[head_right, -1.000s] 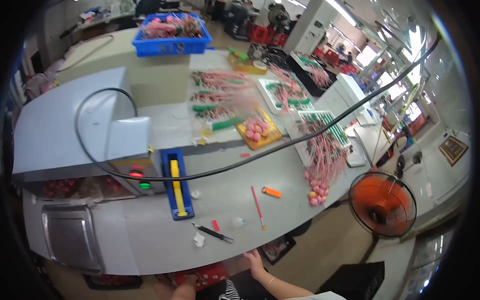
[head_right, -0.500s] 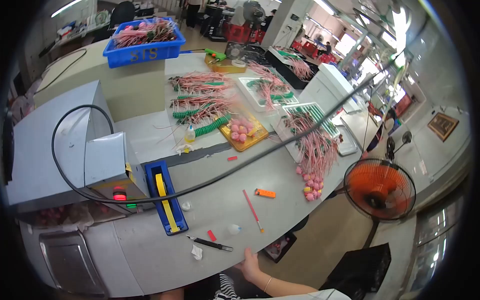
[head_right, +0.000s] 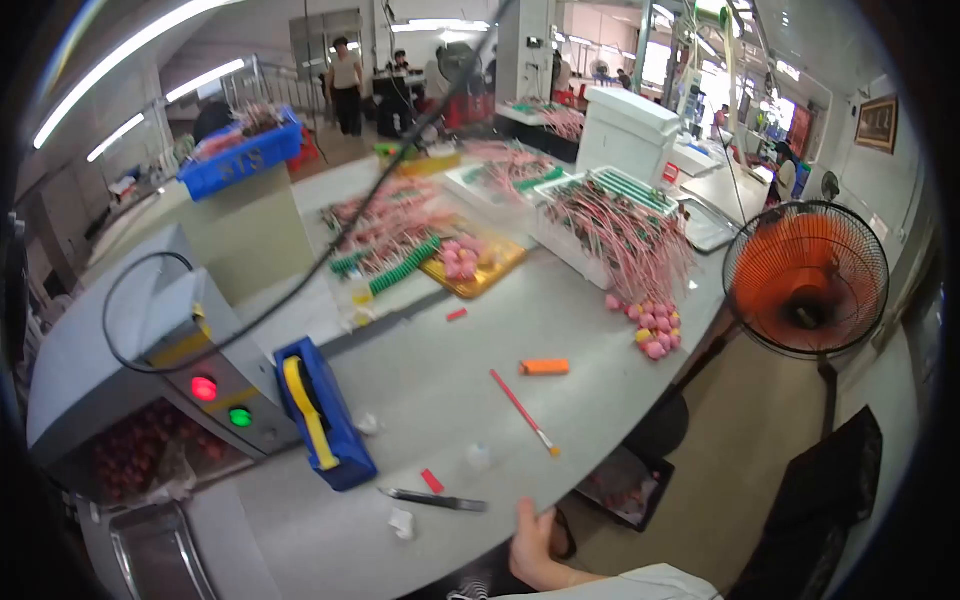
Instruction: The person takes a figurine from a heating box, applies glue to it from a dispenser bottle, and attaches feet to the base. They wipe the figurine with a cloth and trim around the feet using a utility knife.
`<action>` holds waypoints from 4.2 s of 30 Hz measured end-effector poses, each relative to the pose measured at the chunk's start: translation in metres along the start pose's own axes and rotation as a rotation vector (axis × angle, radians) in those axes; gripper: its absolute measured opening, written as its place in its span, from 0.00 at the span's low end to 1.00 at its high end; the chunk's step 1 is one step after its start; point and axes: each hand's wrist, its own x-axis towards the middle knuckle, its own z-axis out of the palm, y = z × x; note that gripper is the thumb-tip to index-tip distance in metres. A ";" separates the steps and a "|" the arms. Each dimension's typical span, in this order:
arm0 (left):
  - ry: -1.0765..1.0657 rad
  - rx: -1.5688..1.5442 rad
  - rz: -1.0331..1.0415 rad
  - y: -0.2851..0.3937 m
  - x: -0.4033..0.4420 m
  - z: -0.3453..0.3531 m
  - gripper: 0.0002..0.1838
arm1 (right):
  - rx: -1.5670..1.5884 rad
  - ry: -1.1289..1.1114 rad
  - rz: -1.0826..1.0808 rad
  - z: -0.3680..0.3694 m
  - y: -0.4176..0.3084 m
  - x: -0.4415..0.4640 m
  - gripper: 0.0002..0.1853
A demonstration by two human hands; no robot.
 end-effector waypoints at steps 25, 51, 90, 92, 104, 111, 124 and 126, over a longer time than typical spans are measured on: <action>-0.653 -0.240 0.022 0.227 -0.313 -0.006 0.06 | 0.050 -0.209 -0.226 -0.020 0.007 0.006 0.29; 0.014 0.073 0.431 0.353 -0.265 -0.286 0.08 | -0.094 -0.141 -0.104 -0.002 0.015 0.000 0.31; 0.633 0.882 -0.288 0.225 -0.154 -0.411 0.14 | -0.103 -0.142 -0.099 -0.011 0.022 0.007 0.33; 0.698 1.360 -0.244 0.224 -0.147 -0.410 0.13 | -0.089 -0.155 -0.073 -0.009 0.019 0.003 0.34; 1.116 0.831 -0.572 0.177 -0.159 -0.504 0.21 | -0.089 -0.188 -0.073 -0.002 0.018 -0.001 0.36; 0.845 0.938 -0.638 0.143 -0.089 -0.489 0.39 | 0.021 -0.128 -0.018 -0.005 0.028 0.005 0.39; 0.742 0.761 -0.216 0.240 -0.020 -0.410 0.29 | 0.121 -0.198 0.069 -0.019 0.033 0.014 0.39; 0.701 0.720 -0.175 0.242 -0.010 -0.396 0.30 | 0.058 -0.132 -0.011 -0.008 0.031 0.009 0.39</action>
